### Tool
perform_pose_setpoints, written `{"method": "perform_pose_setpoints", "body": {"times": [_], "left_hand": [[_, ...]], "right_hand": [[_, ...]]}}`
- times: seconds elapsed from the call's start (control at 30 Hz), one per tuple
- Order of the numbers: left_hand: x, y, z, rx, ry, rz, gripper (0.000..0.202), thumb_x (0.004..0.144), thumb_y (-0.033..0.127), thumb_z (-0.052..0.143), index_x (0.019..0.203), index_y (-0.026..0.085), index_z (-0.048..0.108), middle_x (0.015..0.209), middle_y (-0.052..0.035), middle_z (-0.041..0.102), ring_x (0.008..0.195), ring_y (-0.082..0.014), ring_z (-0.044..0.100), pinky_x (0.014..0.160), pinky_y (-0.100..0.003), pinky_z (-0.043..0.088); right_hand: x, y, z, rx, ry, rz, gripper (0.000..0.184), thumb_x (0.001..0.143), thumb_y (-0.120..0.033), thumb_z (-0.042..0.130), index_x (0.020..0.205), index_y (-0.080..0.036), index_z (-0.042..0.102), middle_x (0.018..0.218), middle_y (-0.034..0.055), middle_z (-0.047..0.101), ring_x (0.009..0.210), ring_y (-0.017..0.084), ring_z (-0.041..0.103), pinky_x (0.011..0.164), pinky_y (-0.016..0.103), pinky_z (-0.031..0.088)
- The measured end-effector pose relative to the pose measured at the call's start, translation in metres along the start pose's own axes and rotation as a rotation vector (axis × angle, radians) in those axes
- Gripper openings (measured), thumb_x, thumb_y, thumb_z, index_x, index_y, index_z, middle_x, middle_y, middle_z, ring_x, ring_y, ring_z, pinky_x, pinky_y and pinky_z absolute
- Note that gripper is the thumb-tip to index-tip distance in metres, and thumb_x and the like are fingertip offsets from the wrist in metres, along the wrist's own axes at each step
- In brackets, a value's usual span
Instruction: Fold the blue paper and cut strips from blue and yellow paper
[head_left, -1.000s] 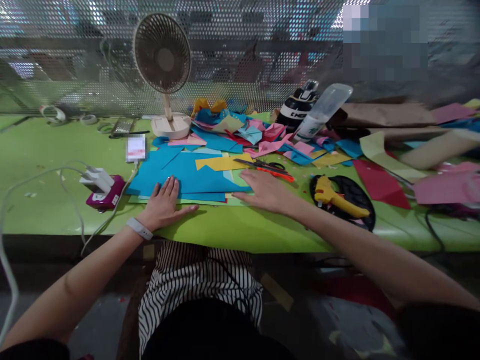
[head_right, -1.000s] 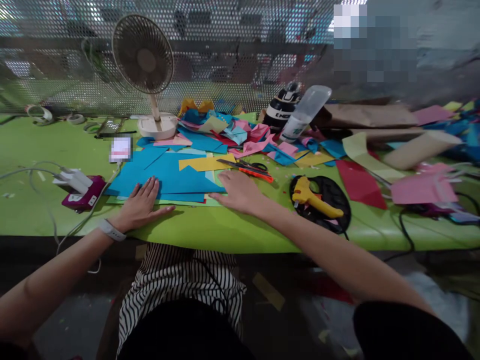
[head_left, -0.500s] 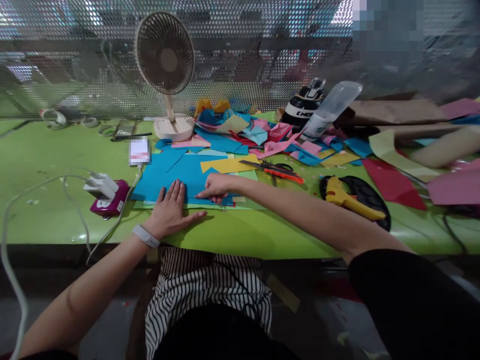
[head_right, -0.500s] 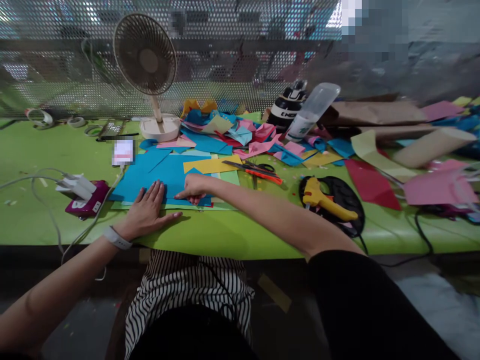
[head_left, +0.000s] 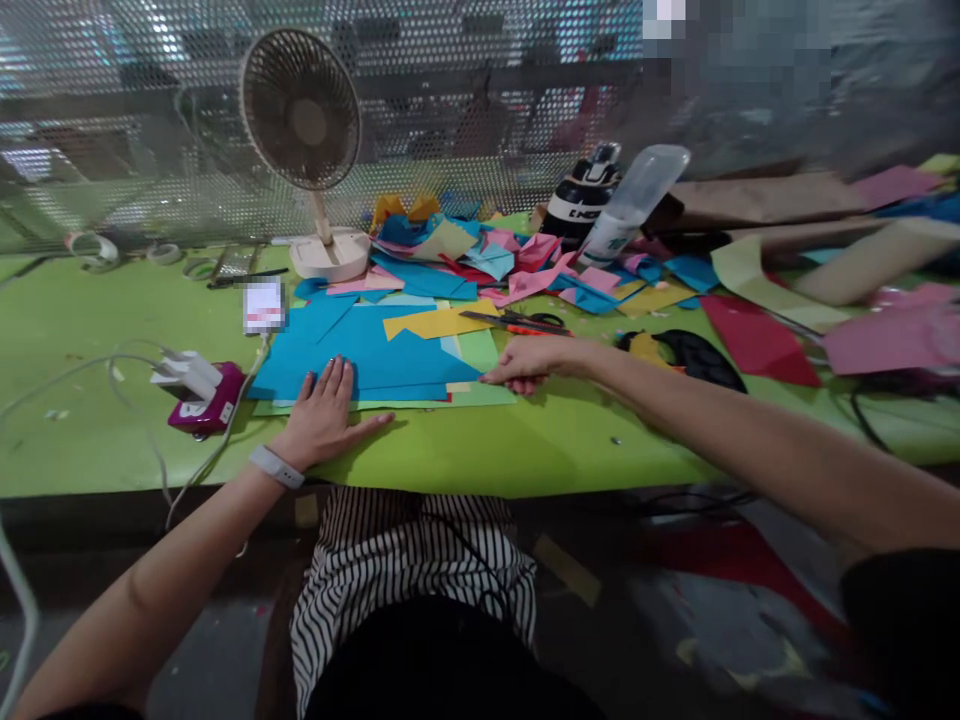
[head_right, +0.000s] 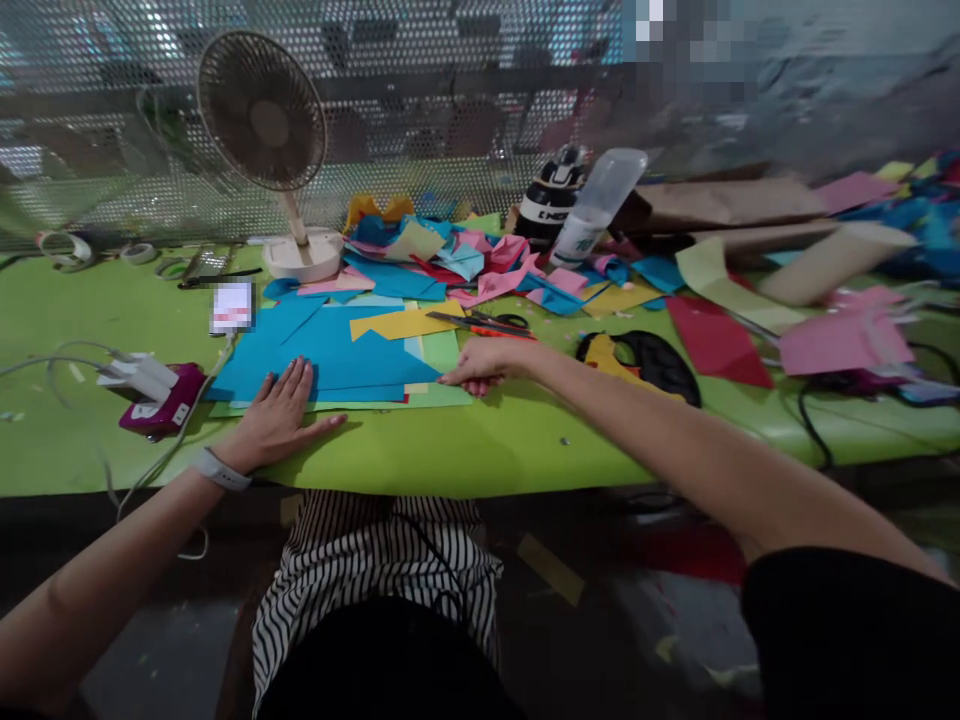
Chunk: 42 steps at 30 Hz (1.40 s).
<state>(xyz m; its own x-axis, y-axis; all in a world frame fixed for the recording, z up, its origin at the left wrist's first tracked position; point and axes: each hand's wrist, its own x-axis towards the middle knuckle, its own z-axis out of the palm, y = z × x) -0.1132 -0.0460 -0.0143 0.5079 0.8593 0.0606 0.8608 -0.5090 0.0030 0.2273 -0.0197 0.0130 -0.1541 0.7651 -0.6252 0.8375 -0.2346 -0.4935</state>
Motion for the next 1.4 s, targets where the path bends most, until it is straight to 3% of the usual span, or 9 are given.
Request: {"method": "perform_pose_setpoints", "body": {"times": [0.2, 0.4, 0.5, 0.63, 0.73, 0.87, 0.97, 1.17, 1.4], "left_hand": [[0.003, -0.004, -0.001, 0.026, -0.016, 0.000, 0.103, 0.082, 0.079, 0.020, 0.149, 0.000, 0.020, 0.156, -0.0226, 0.020, 0.146, -0.0313, 0.013, 0.116, -0.050, 0.014], [0.007, -0.001, -0.019, 0.050, -0.083, 0.001, 0.092, 0.086, 0.074, 0.019, 0.145, 0.005, 0.032, 0.153, -0.0226, 0.029, 0.144, -0.0327, 0.022, 0.113, -0.055, 0.016], [0.020, 0.009, -0.032, 0.029, -0.043, -0.008, 0.079, 0.090, 0.067, 0.023, 0.137, 0.008, 0.045, 0.147, -0.0224, 0.040, 0.141, -0.0346, 0.028, 0.111, -0.056, 0.020], [0.053, 0.027, -0.040, -0.110, 0.063, 0.031, 0.051, 0.087, 0.057, 0.047, 0.106, 0.013, 0.065, 0.121, -0.0171, 0.062, 0.118, -0.0316, 0.053, 0.096, -0.041, 0.041], [0.080, 0.036, -0.039, -0.315, -0.158, 0.027, 0.037, 0.079, 0.053, 0.058, 0.082, 0.017, 0.066, 0.086, -0.0088, 0.070, 0.081, -0.0238, 0.064, 0.069, -0.031, 0.046], [0.101, 0.040, -0.034, -0.549, -0.384, -0.036, 0.038, 0.066, 0.055, 0.070, 0.060, 0.019, 0.060, 0.059, -0.0040, 0.064, 0.058, -0.0195, 0.061, 0.057, -0.029, 0.042], [0.108, 0.039, -0.033, -0.696, -0.519, -0.140, 0.039, 0.056, 0.051, 0.078, 0.050, 0.019, 0.058, 0.053, -0.0045, 0.064, 0.053, -0.0192, 0.061, 0.054, -0.030, 0.044], [0.117, 0.036, -0.031, -0.832, -0.625, -0.227, 0.033, 0.048, 0.037, 0.085, 0.042, 0.018, 0.060, 0.052, -0.0074, 0.064, 0.050, -0.0183, 0.059, 0.055, -0.032, 0.047], [0.104, 0.010, -0.030, -0.885, -0.608, -0.314, 0.028, 0.047, 0.031, 0.087, 0.044, 0.017, 0.063, 0.054, -0.0098, 0.065, 0.050, -0.0233, 0.063, 0.053, -0.036, 0.049]], "right_hand": [[-0.015, 0.033, -0.025, 0.051, 0.065, 0.037, 0.044, 0.077, -0.051, 0.068, 0.056, -0.014, 0.057, 0.046, 0.0003, 0.055, 0.041, 0.006, 0.048, 0.043, 0.021, 0.031], [-0.007, -0.013, -0.014, 0.118, 0.145, -0.229, 0.047, 0.071, -0.057, 0.072, 0.055, -0.016, 0.054, 0.052, 0.0002, 0.060, 0.045, 0.007, 0.054, 0.047, 0.020, 0.043], [0.009, -0.038, 0.002, 0.103, 0.059, -0.244, 0.049, 0.070, -0.059, 0.071, 0.055, -0.016, 0.054, 0.051, 0.0004, 0.061, 0.045, 0.009, 0.057, 0.048, 0.021, 0.044], [0.027, -0.044, 0.012, 0.020, -0.053, -0.196, 0.052, 0.065, -0.065, 0.072, 0.057, -0.015, 0.056, 0.054, 0.0015, 0.064, 0.048, 0.011, 0.061, 0.044, 0.019, 0.038], [0.033, -0.040, 0.012, 0.028, -0.062, -0.167, 0.052, 0.064, -0.065, 0.072, 0.059, -0.016, 0.056, 0.055, 0.0016, 0.065, 0.049, 0.012, 0.062, 0.044, 0.019, 0.037], [0.033, -0.039, 0.012, 0.025, -0.081, -0.138, 0.051, 0.067, -0.064, 0.071, 0.060, -0.016, 0.057, 0.056, 0.0030, 0.066, 0.050, 0.012, 0.063, 0.046, 0.021, 0.039], [0.031, -0.042, 0.012, 0.014, -0.084, -0.135, 0.052, 0.067, -0.064, 0.071, 0.059, -0.016, 0.055, 0.057, 0.0035, 0.066, 0.050, 0.013, 0.063, 0.045, 0.021, 0.039], [0.032, -0.042, 0.011, 0.005, -0.105, -0.115, 0.052, 0.065, -0.065, 0.072, 0.059, -0.016, 0.054, 0.056, 0.0039, 0.066, 0.051, 0.013, 0.064, 0.043, 0.020, 0.036], [0.034, -0.040, 0.013, 0.026, -0.089, -0.117, 0.052, 0.061, -0.063, 0.076, 0.058, -0.016, 0.053, 0.054, 0.0031, 0.065, 0.050, 0.014, 0.064, 0.040, 0.020, 0.033]]}}
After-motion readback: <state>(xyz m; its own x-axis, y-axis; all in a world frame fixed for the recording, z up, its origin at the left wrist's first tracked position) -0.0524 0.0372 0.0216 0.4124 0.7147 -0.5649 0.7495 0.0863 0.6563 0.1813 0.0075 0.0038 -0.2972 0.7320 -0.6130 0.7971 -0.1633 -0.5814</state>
